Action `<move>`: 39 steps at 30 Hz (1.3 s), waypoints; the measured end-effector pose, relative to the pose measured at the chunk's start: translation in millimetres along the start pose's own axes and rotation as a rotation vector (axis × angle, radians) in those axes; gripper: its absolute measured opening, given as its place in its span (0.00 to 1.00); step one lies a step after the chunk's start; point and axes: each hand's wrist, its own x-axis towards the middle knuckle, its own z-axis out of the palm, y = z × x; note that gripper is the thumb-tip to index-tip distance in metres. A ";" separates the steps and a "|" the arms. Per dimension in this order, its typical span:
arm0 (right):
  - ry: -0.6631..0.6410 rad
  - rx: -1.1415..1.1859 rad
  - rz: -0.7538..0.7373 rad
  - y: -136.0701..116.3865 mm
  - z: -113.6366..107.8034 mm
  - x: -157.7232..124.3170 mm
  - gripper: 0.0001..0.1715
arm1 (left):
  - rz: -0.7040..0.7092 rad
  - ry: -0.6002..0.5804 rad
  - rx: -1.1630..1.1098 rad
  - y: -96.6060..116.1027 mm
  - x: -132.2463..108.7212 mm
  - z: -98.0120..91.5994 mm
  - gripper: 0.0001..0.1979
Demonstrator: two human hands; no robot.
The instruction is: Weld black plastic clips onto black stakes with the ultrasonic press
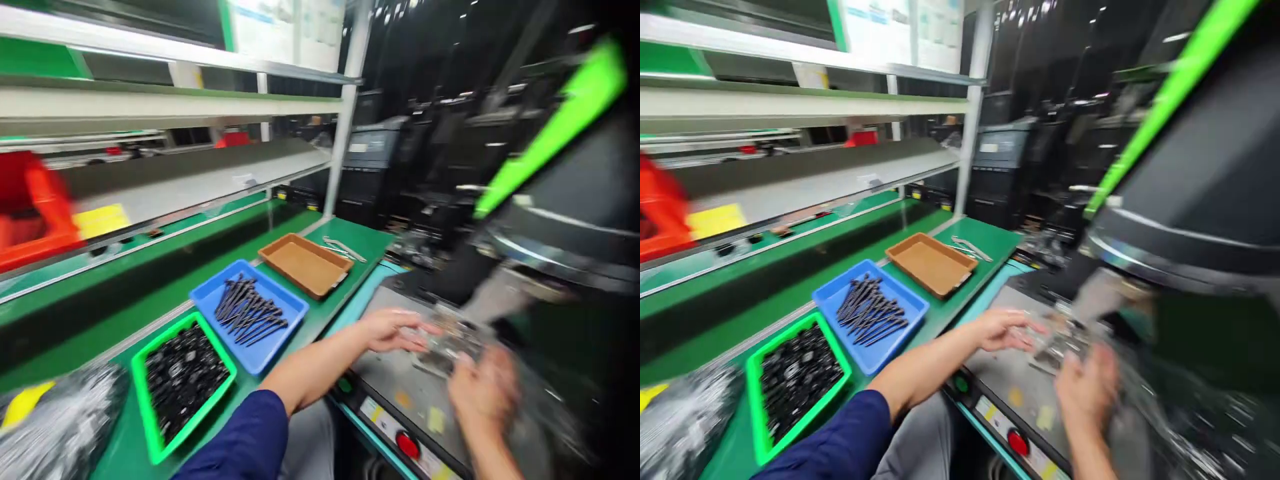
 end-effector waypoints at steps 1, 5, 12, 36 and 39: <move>0.012 -0.025 -0.048 0.0 -6.1 7.3 0.38 | 0.020 -0.002 -0.021 3.9 -2.2 5.0 0.14; -0.004 -0.013 -0.047 0.9 -7.3 44.8 0.35 | 0.095 0.041 -0.096 15.7 4.5 15.0 0.11; 0.022 0.060 0.066 -0.8 -10.3 54.7 0.26 | 0.115 0.102 -0.056 26.9 12.6 29.9 0.11; 0.051 0.190 0.084 0.0 -1.6 65.4 0.14 | 0.339 0.021 0.373 25.5 16.2 25.8 0.10; 0.049 0.181 0.050 -3.1 -5.6 65.6 0.14 | 0.310 0.094 0.299 21.0 19.8 23.1 0.12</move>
